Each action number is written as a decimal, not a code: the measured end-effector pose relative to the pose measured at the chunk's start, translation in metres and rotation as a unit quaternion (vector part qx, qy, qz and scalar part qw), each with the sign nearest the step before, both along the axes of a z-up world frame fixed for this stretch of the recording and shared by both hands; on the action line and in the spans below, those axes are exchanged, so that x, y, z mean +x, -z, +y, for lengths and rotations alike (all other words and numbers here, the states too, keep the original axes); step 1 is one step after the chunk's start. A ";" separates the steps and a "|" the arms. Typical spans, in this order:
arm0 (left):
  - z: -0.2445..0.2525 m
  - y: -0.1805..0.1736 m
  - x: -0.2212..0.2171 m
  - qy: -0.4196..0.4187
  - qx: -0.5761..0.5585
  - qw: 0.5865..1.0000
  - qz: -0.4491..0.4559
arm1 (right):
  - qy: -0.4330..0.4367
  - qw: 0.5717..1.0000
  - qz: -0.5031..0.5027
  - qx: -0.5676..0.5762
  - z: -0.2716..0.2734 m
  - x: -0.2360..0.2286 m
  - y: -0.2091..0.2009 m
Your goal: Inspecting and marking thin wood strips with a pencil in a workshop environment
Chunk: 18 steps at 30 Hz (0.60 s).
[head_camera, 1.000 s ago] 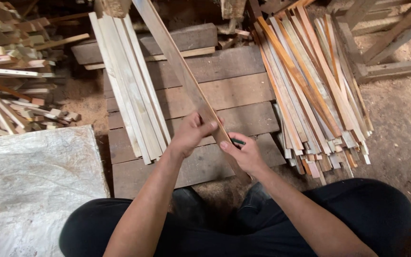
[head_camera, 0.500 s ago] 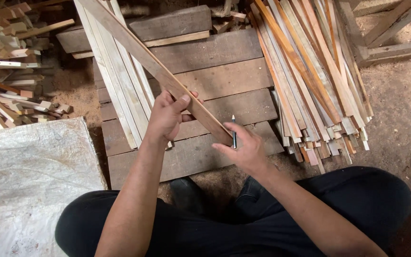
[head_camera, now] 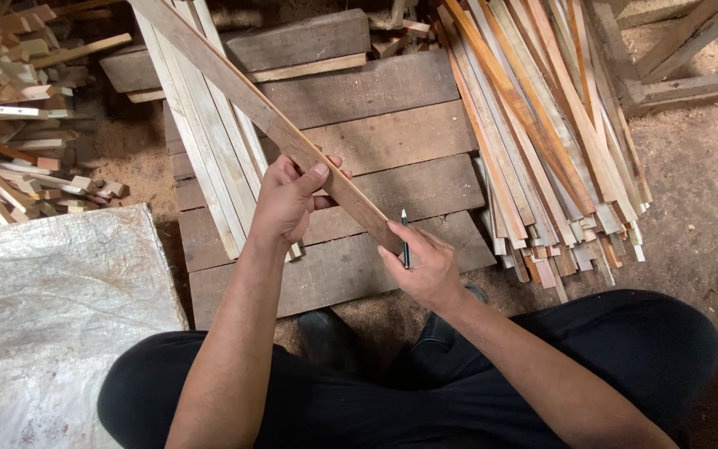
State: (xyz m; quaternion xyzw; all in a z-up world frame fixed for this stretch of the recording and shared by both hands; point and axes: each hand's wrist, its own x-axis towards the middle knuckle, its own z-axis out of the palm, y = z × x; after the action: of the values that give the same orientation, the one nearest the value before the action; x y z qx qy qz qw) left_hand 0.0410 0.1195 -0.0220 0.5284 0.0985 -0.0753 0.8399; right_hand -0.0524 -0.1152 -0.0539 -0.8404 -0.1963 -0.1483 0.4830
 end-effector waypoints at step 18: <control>-0.056 -0.012 -0.018 0.135 0.070 0.988 -0.034 | 0.001 0.915 0.363 0.173 -0.019 -0.006 -0.020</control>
State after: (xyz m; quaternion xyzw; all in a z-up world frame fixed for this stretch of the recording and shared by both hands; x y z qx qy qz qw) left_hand 0.0226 0.0632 -0.0097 0.5966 0.0028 -0.1627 0.7859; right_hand -0.0581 -0.1338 -0.0343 -0.7396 0.0222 0.1349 0.6590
